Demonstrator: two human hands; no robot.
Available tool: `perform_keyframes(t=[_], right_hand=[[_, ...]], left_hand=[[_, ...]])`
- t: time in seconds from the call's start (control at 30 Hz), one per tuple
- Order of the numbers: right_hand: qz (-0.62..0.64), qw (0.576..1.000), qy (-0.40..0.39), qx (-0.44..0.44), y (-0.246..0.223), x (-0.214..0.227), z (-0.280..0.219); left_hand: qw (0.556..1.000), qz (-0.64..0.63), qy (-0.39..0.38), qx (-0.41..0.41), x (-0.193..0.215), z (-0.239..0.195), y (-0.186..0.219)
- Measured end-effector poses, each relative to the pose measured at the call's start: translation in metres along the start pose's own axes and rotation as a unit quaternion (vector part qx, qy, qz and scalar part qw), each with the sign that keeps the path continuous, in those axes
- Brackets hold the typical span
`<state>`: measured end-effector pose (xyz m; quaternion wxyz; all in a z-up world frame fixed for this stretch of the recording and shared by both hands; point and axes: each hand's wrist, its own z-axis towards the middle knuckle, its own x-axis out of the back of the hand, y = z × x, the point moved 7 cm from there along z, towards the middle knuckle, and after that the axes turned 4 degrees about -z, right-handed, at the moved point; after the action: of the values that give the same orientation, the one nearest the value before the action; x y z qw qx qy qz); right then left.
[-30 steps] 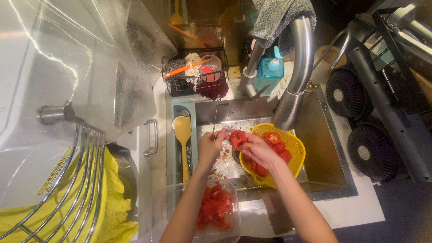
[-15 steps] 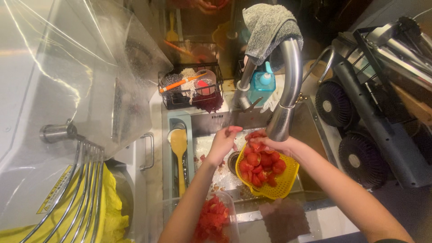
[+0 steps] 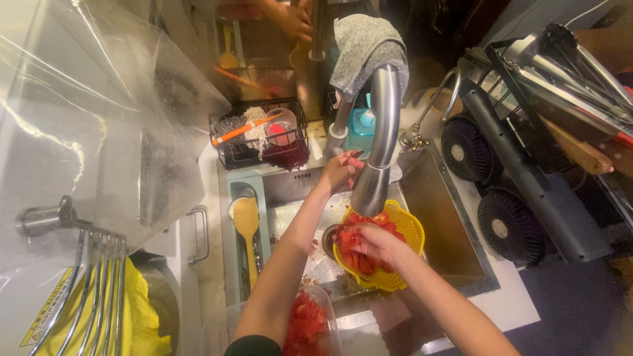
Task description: The person peels tomatoes using a small knife and their hands over a sink, placing the peeled pieces into a plastic container while others remain in a yellow colander under running water.
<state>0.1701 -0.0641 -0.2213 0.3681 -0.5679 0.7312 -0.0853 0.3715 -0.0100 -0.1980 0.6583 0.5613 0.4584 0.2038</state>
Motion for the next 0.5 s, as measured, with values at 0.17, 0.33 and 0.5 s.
perform_keyframes(t=[0.17,0.33,0.5], right_hand=[[0.011,1.0,-0.011,0.005,0.002,-0.005,0.017],[0.022,1.0,-0.002,0.01,0.014,-0.014,0.037],[-0.015,1.0,0.015,-0.005,0.011,-0.035,0.018]], left_hand=[[0.999,0.011,-0.025,0.034,0.009,-0.03,-0.002],[0.994,0.064,0.066,0.063,0.011,-0.055,0.016],[0.963,0.112,0.182,0.164,0.016,-0.136,0.026]])
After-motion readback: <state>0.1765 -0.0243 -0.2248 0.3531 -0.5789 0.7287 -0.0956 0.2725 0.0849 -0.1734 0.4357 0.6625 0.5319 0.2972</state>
